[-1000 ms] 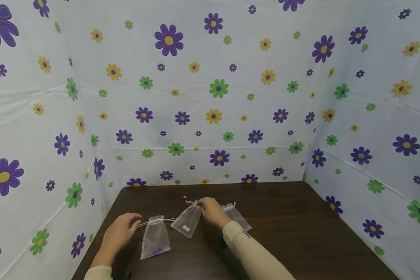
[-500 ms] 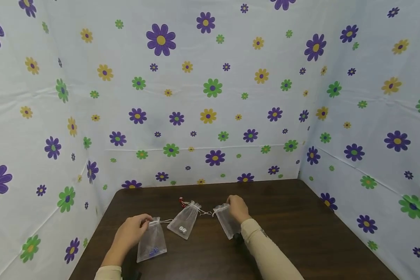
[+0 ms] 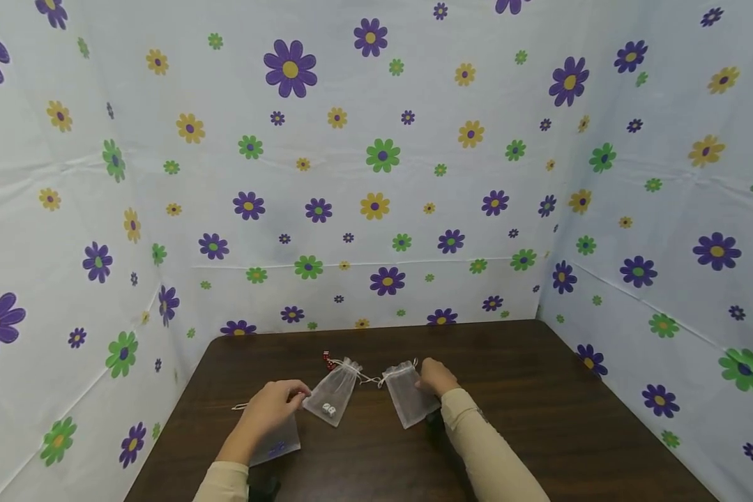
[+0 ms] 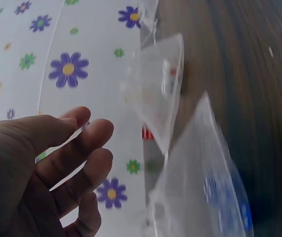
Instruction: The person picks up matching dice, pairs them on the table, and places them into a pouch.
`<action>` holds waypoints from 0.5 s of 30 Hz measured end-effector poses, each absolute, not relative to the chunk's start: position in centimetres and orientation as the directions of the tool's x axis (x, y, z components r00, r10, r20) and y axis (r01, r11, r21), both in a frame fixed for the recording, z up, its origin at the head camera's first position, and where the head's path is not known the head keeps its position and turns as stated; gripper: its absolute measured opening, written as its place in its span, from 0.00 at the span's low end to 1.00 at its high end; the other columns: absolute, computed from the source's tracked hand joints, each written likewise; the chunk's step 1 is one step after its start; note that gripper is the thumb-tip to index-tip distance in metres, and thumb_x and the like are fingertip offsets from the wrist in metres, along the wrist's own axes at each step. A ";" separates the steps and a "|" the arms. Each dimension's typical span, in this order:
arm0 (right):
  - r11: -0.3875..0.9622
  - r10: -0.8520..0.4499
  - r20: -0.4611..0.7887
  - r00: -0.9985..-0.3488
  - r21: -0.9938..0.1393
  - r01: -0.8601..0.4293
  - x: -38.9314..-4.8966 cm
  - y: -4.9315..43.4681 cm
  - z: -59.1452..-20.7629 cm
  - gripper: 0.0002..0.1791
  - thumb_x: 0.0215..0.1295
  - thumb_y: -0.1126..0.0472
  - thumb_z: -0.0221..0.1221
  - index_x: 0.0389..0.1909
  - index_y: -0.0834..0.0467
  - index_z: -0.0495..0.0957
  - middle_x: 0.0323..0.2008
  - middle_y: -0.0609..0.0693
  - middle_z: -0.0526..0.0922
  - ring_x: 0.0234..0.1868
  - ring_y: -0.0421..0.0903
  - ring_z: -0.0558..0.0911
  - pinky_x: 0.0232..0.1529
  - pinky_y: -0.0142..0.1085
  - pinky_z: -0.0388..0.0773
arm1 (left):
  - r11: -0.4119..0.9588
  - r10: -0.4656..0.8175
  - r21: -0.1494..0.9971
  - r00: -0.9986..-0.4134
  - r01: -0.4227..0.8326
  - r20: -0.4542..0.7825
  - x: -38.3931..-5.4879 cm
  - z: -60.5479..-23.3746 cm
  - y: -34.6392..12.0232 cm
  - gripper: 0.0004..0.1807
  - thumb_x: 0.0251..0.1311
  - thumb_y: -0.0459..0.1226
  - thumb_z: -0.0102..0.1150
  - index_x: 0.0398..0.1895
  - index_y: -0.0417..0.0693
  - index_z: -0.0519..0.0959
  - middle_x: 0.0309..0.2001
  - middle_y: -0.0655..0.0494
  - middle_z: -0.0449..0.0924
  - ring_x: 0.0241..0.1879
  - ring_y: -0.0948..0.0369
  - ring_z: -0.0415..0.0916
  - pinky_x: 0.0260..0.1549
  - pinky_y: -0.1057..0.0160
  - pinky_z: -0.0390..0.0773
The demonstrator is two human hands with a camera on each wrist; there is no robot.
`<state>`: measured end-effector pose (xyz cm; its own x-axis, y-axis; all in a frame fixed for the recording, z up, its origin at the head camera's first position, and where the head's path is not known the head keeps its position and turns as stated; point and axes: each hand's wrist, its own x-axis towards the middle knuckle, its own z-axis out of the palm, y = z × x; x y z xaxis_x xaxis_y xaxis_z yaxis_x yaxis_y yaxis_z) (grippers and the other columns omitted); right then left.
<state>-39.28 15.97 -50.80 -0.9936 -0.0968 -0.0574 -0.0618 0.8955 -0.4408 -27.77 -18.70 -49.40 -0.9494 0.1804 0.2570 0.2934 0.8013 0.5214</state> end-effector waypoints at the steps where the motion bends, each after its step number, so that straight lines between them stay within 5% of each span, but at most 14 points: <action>1: 0.889 -0.102 -0.055 -0.993 -0.454 -0.066 -39.3 16.0 -50.7 0.09 0.61 0.66 0.69 0.26 0.61 0.79 0.29 0.53 0.81 0.31 0.51 0.78 0.34 0.49 0.77 | 0.787 0.209 0.524 -0.940 0.325 0.269 -27.9 -49.3 -18.3 0.05 0.68 0.34 0.62 0.40 0.49 0.86 0.26 0.60 0.83 0.22 0.67 0.69 0.21 0.64 0.68; 6: 0.825 -0.171 0.007 -0.985 -0.546 -0.147 -39.3 16.2 -50.2 0.15 0.52 0.75 0.59 0.13 0.57 0.71 0.17 0.47 0.68 0.21 0.44 0.66 0.23 0.36 0.64 | 0.723 0.342 0.537 -0.901 0.434 0.268 -28.6 -49.5 -16.2 0.05 0.69 0.34 0.61 0.40 0.43 0.86 0.30 0.56 0.85 0.27 0.66 0.76 0.25 0.63 0.75; 15: 0.733 -0.264 0.101 -0.959 -0.625 -0.268 -38.5 15.0 -48.8 0.10 0.60 0.72 0.66 0.23 0.61 0.76 0.24 0.49 0.75 0.28 0.45 0.74 0.29 0.36 0.72 | 0.669 0.384 0.596 -0.893 0.443 0.234 -29.8 -50.6 -13.1 0.10 0.70 0.36 0.60 0.46 0.39 0.84 0.36 0.52 0.86 0.35 0.55 0.82 0.35 0.52 0.81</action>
